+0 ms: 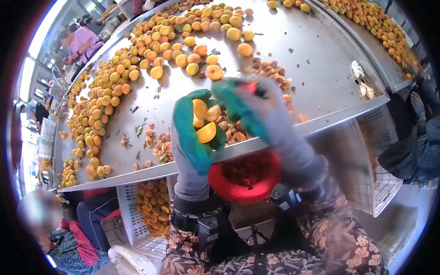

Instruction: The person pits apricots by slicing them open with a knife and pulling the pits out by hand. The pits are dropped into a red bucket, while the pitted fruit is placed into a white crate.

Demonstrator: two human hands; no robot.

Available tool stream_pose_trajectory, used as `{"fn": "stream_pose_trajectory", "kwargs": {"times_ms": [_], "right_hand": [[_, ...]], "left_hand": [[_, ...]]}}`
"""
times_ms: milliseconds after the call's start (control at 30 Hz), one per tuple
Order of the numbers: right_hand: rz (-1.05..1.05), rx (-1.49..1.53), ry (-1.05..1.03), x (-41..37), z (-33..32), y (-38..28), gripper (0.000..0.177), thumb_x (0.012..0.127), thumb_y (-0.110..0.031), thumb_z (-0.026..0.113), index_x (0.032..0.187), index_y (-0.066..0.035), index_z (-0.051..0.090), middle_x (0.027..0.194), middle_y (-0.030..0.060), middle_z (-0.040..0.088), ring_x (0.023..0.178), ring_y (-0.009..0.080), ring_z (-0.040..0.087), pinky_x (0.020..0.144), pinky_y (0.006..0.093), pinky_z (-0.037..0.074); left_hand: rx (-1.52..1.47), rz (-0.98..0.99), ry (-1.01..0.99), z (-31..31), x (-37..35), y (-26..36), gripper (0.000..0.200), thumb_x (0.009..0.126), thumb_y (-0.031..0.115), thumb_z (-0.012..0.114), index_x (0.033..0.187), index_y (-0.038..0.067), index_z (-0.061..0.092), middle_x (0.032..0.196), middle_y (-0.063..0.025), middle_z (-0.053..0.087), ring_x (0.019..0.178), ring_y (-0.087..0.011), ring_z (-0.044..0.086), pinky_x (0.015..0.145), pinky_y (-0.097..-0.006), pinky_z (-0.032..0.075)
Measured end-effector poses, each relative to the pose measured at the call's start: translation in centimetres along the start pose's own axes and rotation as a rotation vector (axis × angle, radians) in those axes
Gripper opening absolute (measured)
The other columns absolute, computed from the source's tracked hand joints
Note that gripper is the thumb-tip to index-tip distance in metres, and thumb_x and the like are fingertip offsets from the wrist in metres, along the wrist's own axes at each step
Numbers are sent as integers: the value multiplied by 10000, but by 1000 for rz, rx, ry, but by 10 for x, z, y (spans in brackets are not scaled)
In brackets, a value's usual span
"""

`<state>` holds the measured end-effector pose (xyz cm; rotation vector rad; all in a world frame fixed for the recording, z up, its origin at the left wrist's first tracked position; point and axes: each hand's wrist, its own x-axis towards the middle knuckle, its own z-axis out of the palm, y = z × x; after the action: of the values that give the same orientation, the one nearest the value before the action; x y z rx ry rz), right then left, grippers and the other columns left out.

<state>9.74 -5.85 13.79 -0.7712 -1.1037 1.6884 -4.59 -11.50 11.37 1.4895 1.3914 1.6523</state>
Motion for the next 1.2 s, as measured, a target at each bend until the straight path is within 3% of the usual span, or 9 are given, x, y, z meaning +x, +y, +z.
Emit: {"fn": "stream_pose_trajectory", "kwargs": {"times_ms": [300, 533, 567, 700, 767, 867, 967, 1100, 1200], "right_hand": [[-355, -996, 58, 27, 4, 39, 415, 796, -134, 651, 1165, 3, 519, 883, 79, 639, 748, 89, 611, 675, 233, 500], [111, -68, -136, 19, -4, 29, 295, 833, -135, 625, 1107, -37, 579, 781, -1, 615, 518, 30, 501, 436, 178, 386], [117, -77, -144, 19, -6, 34, 308, 830, -109, 621, 1123, -30, 570, 810, 5, 625, 553, 31, 523, 460, 176, 414], [22, -129, -53, 25, -2, 48, 355, 790, 5, 604, 1140, -8, 551, 974, 37, 614, 872, 82, 578, 755, 224, 496], [-92, -209, -39, 23, 2, 48, 375, 772, 8, 604, 1143, 2, 545, 991, 68, 617, 890, 121, 591, 784, 252, 492], [-443, -732, 92, 33, -12, 52, 424, 734, 2, 609, 1151, 17, 533, 1010, 132, 617, 902, 217, 611, 814, 306, 485], [-576, -1190, 206, 37, -26, 48, 475, 703, -44, 629, 1164, 13, 527, 1016, 205, 590, 916, 350, 592, 812, 364, 473], [-433, -1007, 136, 40, -31, 53, 418, 734, -95, 649, 1134, -9, 565, 1001, 152, 602, 906, 242, 596, 820, 333, 461], [-346, -804, 181, 40, -40, 53, 394, 752, -126, 665, 1127, -38, 584, 1003, 91, 612, 888, 129, 565, 821, 295, 453]], "left_hand": [[31, 97, 42, -6, 6, -31, 304, 900, 154, 433, 1137, -22, 504, 1098, -141, 565, 923, -178, 579, 725, -263, 493], [-859, -289, -15, -9, 3, -50, 328, 971, 254, 379, 1160, 25, 518, 1041, -92, 579, 867, -158, 594, 621, -226, 518], [-137, 73, 157, 3, 4, -49, 335, 975, 262, 370, 1153, 28, 531, 1045, -68, 567, 914, -147, 564, 743, -254, 485], [364, 466, 101, 1, 11, -42, 301, 867, 63, 479, 1151, -23, 527, 1131, -145, 540, 1055, -262, 531, 897, -341, 420], [-651, -126, 24, 16, 7, -27, 265, 929, 177, 512, 1135, 11, 519, 1044, -78, 553, 982, -108, 513, 858, -241, 413], [127, 354, 175, 8, 7, -30, 272, 922, 214, 520, 1120, 28, 516, 994, -82, 587, 797, -100, 570, 712, -220, 464], [-954, -316, 49, -9, 9, -6, 290, 911, 241, 530, 1116, 37, 513, 930, -82, 616, 577, -108, 562, 510, -209, 453], [-142, 157, 158, -52, -7, 5, 209, 898, 187, 536, 1064, 63, 560, 948, -86, 608, 610, -114, 575, 462, -208, 426], [-90, -104, 225, -95, -42, 38, 159, 874, 93, 548, 1012, 31, 597, 974, -55, 580, 857, -98, 552, 639, -206, 446]]}}
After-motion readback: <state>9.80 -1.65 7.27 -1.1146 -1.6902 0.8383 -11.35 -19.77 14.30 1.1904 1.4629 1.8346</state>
